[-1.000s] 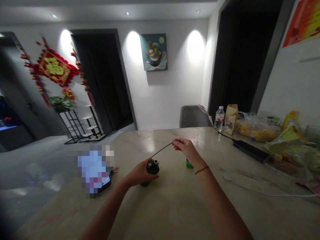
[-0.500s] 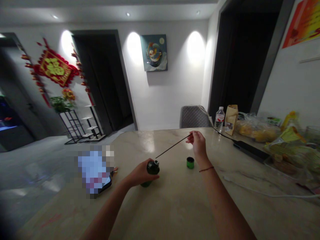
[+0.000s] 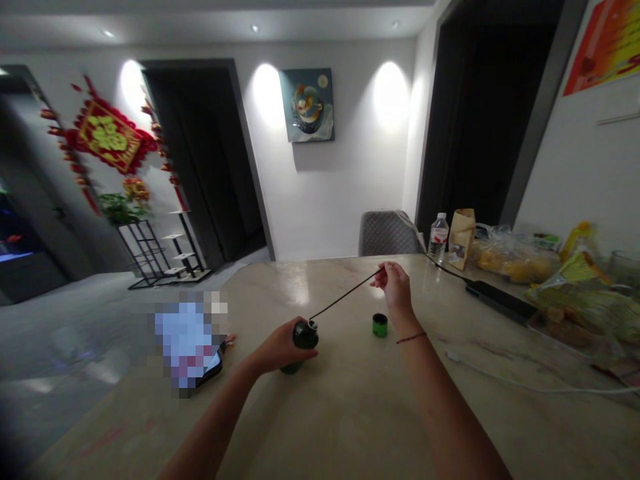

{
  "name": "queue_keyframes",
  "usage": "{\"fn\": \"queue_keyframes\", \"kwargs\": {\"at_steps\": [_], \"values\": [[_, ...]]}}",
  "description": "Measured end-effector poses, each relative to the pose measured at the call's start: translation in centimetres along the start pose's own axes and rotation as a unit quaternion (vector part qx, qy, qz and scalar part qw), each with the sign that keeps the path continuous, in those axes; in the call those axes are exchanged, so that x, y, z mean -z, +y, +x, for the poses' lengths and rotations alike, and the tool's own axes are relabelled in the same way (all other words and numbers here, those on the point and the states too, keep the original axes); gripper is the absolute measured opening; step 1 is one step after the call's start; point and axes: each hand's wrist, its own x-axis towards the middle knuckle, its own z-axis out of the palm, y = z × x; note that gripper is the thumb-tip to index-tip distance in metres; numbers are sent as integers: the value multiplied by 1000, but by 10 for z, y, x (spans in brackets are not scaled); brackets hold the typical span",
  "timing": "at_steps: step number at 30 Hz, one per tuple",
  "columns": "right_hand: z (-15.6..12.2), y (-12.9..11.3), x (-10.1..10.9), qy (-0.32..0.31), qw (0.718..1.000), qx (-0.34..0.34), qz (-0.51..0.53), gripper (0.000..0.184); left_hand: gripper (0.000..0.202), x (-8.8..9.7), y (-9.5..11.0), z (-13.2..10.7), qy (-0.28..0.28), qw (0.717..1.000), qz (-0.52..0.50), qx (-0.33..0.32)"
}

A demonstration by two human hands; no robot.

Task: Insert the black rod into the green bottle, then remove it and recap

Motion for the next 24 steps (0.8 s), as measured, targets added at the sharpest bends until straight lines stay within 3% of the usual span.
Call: {"fn": "queue_keyframes", "kwargs": {"at_steps": [10,24], "values": [[0,2,0,5,1000,-10,-14,19,49,-1,-1,0,3,1000,9,0],[-30,35,-35,-141,972,-103,-154,24,50,0,0,1,-1,1000,3,3]]}}
